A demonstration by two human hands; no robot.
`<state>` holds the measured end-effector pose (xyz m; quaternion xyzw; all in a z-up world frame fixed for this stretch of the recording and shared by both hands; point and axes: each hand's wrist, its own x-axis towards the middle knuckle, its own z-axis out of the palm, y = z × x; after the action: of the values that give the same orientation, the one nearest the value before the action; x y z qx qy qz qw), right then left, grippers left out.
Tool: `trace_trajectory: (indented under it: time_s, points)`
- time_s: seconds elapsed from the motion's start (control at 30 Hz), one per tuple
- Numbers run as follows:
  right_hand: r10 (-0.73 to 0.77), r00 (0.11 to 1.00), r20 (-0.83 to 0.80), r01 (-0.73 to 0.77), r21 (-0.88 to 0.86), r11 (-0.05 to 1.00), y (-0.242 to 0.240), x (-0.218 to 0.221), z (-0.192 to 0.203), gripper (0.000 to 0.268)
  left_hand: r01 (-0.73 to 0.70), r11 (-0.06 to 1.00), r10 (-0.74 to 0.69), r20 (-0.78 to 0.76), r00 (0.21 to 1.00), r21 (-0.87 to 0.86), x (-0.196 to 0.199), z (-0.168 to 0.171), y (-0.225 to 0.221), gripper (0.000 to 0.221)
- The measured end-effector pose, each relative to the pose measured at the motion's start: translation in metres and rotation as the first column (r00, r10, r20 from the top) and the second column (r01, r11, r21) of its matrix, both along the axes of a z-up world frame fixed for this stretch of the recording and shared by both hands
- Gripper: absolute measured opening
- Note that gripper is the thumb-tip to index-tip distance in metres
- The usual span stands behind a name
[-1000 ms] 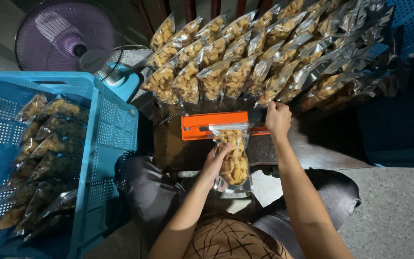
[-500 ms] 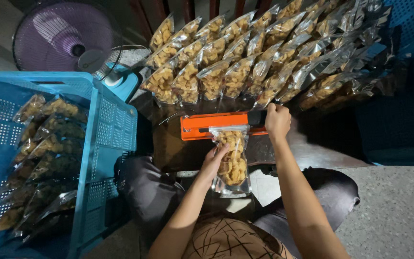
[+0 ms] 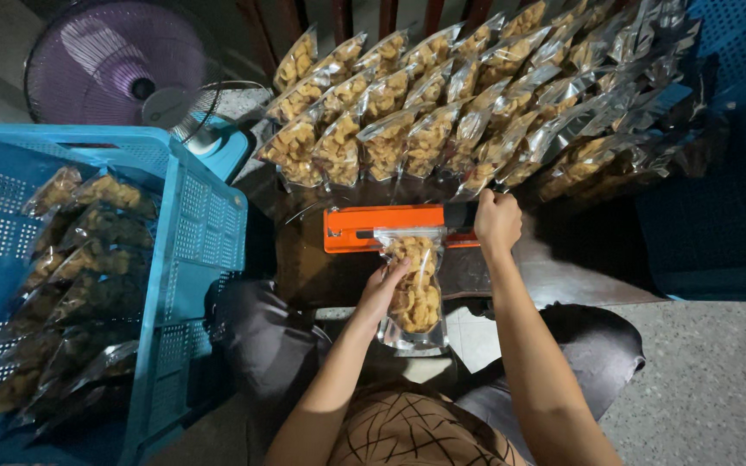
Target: The person seals clear plastic bags filled with snack pieces using an orange handheld heat sealer. After sealing, the person places the sealed bags into a blue plastic basket. The process is repeated for multiple bags.
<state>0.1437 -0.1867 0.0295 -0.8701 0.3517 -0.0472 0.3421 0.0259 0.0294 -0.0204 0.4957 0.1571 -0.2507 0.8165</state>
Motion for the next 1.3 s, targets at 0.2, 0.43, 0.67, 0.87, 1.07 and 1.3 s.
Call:
trace_trajectory:
  time_s: [0.2, 0.43, 0.67, 0.87, 1.07, 1.3]
  points:
    - [-0.024, 1.0, 0.007, 0.025, -0.023, 0.999, 0.001, 0.004, 0.0, 0.044, -0.003, 1.0, 0.002, -0.034, 0.999, -0.03, 0.002, 0.011, 0.001, 0.054]
    - [0.002, 1.0, 0.023, -0.002, -0.004, 1.0, 0.004, 0.0, 0.005, 0.044, 0.064, 0.99, -0.056, -0.069, 0.996, 0.127, 0.001, 0.025, 0.002, 0.059]
    - [-0.01, 0.999, 0.036, 0.011, -0.019, 1.0, 0.007, 0.0, 0.01, 0.042, 0.01, 0.997, -0.007, -0.033, 0.999, 0.074, 0.0, 0.024, 0.0, 0.06]
    - [-0.028, 0.997, 0.076, 0.03, -0.022, 0.999, 0.008, -0.001, 0.003, 0.04, -0.007, 0.999, 0.009, -0.025, 1.0, 0.048, 0.0, 0.018, -0.002, 0.058]
    - [-0.052, 0.979, 0.199, 0.064, -0.054, 0.996, 0.006, -0.003, -0.008, 0.039, 0.008, 1.0, -0.008, 0.027, 1.0, -0.009, -0.005, 0.018, -0.003, 0.055]
    - [0.066, 0.751, 0.658, -0.258, 0.2, 0.945, -0.019, 0.01, -0.02, 0.026, 0.051, 0.998, -0.051, 0.003, 0.999, 0.026, -0.005, 0.03, 0.002, 0.059]
